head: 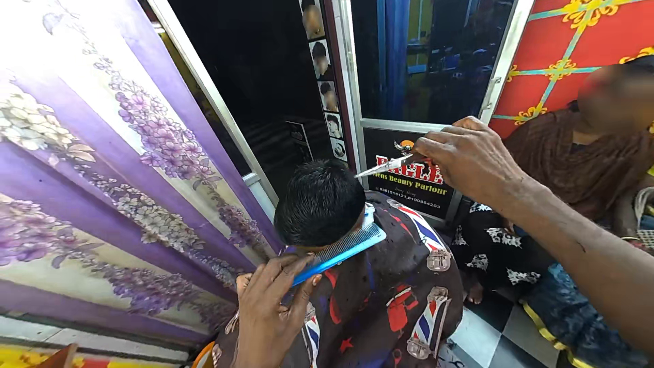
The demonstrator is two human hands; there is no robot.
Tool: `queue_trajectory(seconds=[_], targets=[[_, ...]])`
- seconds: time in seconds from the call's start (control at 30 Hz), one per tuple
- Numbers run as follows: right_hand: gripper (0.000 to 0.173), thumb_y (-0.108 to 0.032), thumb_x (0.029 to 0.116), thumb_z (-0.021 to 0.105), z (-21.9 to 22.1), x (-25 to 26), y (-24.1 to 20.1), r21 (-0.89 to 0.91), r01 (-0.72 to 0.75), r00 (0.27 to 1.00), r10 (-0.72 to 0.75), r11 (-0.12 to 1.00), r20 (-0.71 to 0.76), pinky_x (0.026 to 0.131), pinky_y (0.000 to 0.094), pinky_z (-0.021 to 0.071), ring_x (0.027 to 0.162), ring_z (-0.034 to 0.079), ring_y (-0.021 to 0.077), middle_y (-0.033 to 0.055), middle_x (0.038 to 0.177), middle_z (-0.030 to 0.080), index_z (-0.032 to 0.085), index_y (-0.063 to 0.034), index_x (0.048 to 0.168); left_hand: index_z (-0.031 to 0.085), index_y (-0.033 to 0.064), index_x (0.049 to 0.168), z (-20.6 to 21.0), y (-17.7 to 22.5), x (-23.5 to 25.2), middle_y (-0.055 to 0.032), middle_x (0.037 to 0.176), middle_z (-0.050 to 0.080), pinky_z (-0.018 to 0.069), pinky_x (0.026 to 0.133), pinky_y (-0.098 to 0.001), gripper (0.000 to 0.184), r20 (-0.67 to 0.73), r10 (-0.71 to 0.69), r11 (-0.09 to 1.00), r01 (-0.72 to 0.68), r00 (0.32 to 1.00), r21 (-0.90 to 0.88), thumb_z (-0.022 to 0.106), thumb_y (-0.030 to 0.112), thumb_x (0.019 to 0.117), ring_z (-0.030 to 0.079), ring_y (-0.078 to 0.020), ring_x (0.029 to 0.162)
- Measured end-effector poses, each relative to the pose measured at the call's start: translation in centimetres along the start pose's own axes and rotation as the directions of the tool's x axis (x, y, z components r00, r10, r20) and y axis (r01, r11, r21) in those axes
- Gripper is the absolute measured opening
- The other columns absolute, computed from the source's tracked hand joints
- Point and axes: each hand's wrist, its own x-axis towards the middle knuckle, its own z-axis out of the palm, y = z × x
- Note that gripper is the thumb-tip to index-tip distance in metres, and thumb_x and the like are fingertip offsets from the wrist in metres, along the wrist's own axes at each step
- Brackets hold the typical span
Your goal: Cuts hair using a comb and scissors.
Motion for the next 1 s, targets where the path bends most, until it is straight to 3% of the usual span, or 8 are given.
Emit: queue_trajectory(seconds=[0.1, 0.17, 0.3, 0.43, 0.6, 0.77, 0.87, 1.0], targets=[[0.023, 0.004, 0.089, 0.069, 0.1, 0.1, 0.5, 0.013, 0.068, 0.995, -0.069, 0.998, 0.072, 0.093, 0.0535, 0.0482, 0.094, 0.069, 0.0312, 0.0096, 0.099, 0.072, 0.07, -0.0101, 0.107, 0.078, 0.023, 0.116, -0.1, -0.2, 0.2, 0.0015, 0.113, 0.073, 0.0459, 0.086, -0.0398, 0.03, -0.064, -0.033, 0.998, 0.03, 0.997, -0.049, 0.073, 0.04, 0.0926, 0.065, -0.0115, 0.102], [0.017, 0.005, 0.0896, 0.069, 0.6, 0.2, 0.5, 0.01, 0.107, 0.993, -0.107, 0.994, 0.056, 0.082, 0.0505, 0.05, 0.081, 0.068, 0.0303, 0.0098, 0.088, 0.07, 0.069, -0.0088, 0.1, 0.079, 0.0207, 0.114, -0.2, -0.2, 0.8, -0.0012, 0.112, 0.073, 0.0456, 0.085, -0.0394, 0.028, -0.128, -0.01, 1.0, 0.01, 0.992, -0.007, 0.075, 0.036, 0.0913, 0.065, -0.0136, 0.1], [0.021, 0.004, 0.0883, 0.071, 0.7, 0.7, -0.1, -0.001, 0.134, 0.983, -0.133, 0.991, 0.123, 0.089, 0.0502, 0.05, 0.089, 0.069, 0.0291, 0.008, 0.094, 0.071, 0.07, -0.0108, 0.103, 0.079, 0.0193, 0.114, -0.5, -0.2, 2.0, -0.0033, 0.112, 0.073, 0.0421, 0.083, -0.0412, 0.028, -0.205, 0.03, 0.995, -0.01, 0.978, 0.098, 0.075, 0.035, 0.0919, 0.064, -0.0156, 0.098], [0.027, 0.008, 0.0847, 0.072, 0.8, 1.3, -0.9, 0.004, 0.174, 0.977, -0.173, 0.985, 0.127, 0.083, 0.0482, 0.051, 0.08, 0.068, 0.0278, 0.0079, 0.087, 0.07, 0.071, -0.0106, 0.104, 0.078, 0.0173, 0.115, -0.6, -0.3, 3.0, -0.0052, 0.112, 0.073, 0.0407, 0.081, -0.0409, 0.029, -0.24, 0.062, 0.988, -0.025, 0.969, 0.154, 0.073, 0.036, 0.0932, 0.063, -0.0161, 0.096], [0.048, -0.024, 0.0753, 0.089, 0.3, 2.5, -2.5, -0.057, 0.259, 0.943, -0.239, 0.964, 0.232, 0.084, 0.0477, 0.0483, 0.099, 0.064, 0.0303, 0.0088, 0.106, 0.068, 0.068, -0.0105, 0.117, 0.078, 0.0162, 0.114, -0.8, -0.3, 3.6, -0.0063, 0.11, 0.073, 0.0393, 0.081, -0.0399, 0.028, -0.282, 0.087, 0.984, -0.038, 0.956, 0.176, 0.074, 0.034, 0.093, 0.062, -0.0158, 0.094], [0.028, 0.009, 0.0805, 0.075, -0.2, 2.8, -4.0, -0.051, 0.271, 0.945, -0.256, 0.961, 0.201, 0.074, 0.0445, 0.0505, 0.081, 0.066, 0.0294, 0.0096, 0.086, 0.068, 0.07, -0.0074, 0.103, 0.078, 0.0174, 0.114, -0.8, -0.3, 3.9, -0.0056, 0.109, 0.073, 0.0384, 0.082, -0.0393, 0.027, -0.296, 0.12, 0.981, -0.067, 0.948, 0.184, 0.074, 0.035, 0.0936, 0.062, -0.015, 0.094], [0.026, 0.009, 0.0812, 0.075, -0.2, 2.5, -3.4, -0.057, 0.266, 0.95, -0.251, 0.962, 0.187, 0.075, 0.0452, 0.0506, 0.077, 0.067, 0.0279, 0.0082, 0.083, 0.069, 0.071, -0.0089, 0.1, 0.077, 0.02, 0.115, -0.9, -0.3, 4.0, -0.0029, 0.109, 0.073, 0.038, 0.082, -0.0385, 0.027, -0.293, 0.126, 0.98, -0.072, 0.948, 0.187, 0.073, 0.036, 0.0942, 0.061, -0.0132, 0.094], [0.034, -0.004, 0.0767, 0.083, 0.4, 2.7, -3.6, -0.058, 0.268, 0.952, -0.255, 0.962, 0.17, 0.077, 0.0453, 0.0497, 0.092, 0.065, 0.0284, 0.0069, 0.096, 0.068, 0.07, -0.0114, 0.107, 0.077, 0.0214, 0.116, -1.0, -0.2, 4.1, -0.0023, 0.108, 0.073, 0.0376, 0.082, -0.0379, 0.026, -0.302, 0.128, 0.979, -0.071, 0.945, 0.192, 0.073, 0.036, 0.0942, 0.061, -0.0125, 0.094]])
